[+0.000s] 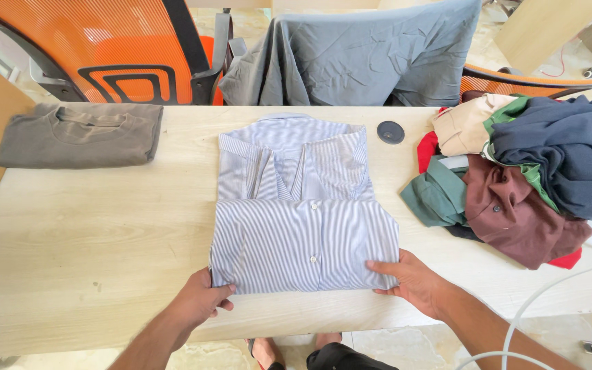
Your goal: The person folds a striped button-up shirt on a table, aligning the sleeves and body, then folding it into a compact rectangle. The person then picks up a dark garment from a pile and begins to unfold it.
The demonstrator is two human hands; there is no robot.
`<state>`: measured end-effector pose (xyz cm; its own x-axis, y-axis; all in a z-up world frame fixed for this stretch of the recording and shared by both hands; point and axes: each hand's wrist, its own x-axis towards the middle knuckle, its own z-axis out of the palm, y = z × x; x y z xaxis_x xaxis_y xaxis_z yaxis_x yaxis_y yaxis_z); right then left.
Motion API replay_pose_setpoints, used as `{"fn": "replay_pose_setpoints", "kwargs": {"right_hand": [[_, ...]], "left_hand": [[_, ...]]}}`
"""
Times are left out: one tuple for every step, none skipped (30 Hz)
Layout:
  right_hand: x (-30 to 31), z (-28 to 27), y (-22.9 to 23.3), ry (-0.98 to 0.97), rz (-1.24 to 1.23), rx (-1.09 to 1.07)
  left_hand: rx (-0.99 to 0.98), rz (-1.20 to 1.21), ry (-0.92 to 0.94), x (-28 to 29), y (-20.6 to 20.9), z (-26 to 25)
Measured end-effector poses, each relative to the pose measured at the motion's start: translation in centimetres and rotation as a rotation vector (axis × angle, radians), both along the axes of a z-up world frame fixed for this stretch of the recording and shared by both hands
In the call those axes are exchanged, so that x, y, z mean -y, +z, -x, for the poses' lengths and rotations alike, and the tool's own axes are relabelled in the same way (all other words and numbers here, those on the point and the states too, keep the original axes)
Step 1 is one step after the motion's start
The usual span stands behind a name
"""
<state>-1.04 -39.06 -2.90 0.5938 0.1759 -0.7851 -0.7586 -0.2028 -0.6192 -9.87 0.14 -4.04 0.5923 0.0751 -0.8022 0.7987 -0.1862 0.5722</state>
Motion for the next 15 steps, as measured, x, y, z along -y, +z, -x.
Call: {"fn": "replay_pose_setpoints", "kwargs": {"right_hand": [[0.1, 0.0, -0.1, 0.019, 0.012, -0.001], [0.3, -0.1, -0.2, 0.038, 0.023, -0.003], [0.5, -0.1, -0.4, 0.056, 0.034, -0.006], [0.7, 0.0, -0.7, 0.060, 0.010, -0.004], [0.8, 0.0, -0.9, 0.064, -0.013, -0.002], [1.0, -0.1, -1.0, 0.069, -0.036, 0.002], [1.1, -0.1, -1.2, 0.053, -0.045, 0.000], [1.0, 0.0, -1.3, 0.038, -0.054, -0.002], [1.0, -0.1, -1.3, 0.023, -0.064, -0.003], [0.9, -0.1, -1.2, -0.004, -0.053, -0.017], [0.8, -0.1, -1.2, -0.032, -0.042, -0.030], [0.6, 0.0, -1.1, -0.060, -0.030, -0.046], [0.4, 0.0, -1.0, -0.064, -0.017, -0.047], [0.3, 0.0, -0.9, -0.069, -0.003, -0.047], [0.1, -0.1, -0.8, -0.074, 0.012, -0.048]], "left_hand": [[0.010, -0.019, -0.009, 0.0, 0.0, -0.1], [0.019, -0.040, -0.019, 0.0, 0.1, -0.1], [0.028, -0.060, -0.028, 0.0, 0.2, -0.1], [0.014, -0.064, -0.015, 0.0, 0.2, -0.1], [0.000, -0.068, -0.001, 0.1, 0.2, 0.0], [-0.011, -0.071, 0.013, 0.1, 0.2, -0.1], [-0.013, -0.071, 0.015, 0.2, 0.3, -0.1], [-0.014, -0.072, 0.019, 0.3, 0.3, -0.1], [-0.015, -0.073, 0.022, 0.4, 0.3, -0.1], [-0.022, -0.064, 0.037, 0.4, 0.3, -0.2], [-0.029, -0.056, 0.053, 0.5, 0.3, -0.3], [-0.037, -0.047, 0.067, 0.6, 0.4, -0.4], [-0.043, -0.021, 0.089, 0.6, 0.5, -0.4], [-0.049, 0.005, 0.109, 0.6, 0.6, -0.4], [-0.055, 0.032, 0.129, 0.7, 0.6, -0.4]]}}
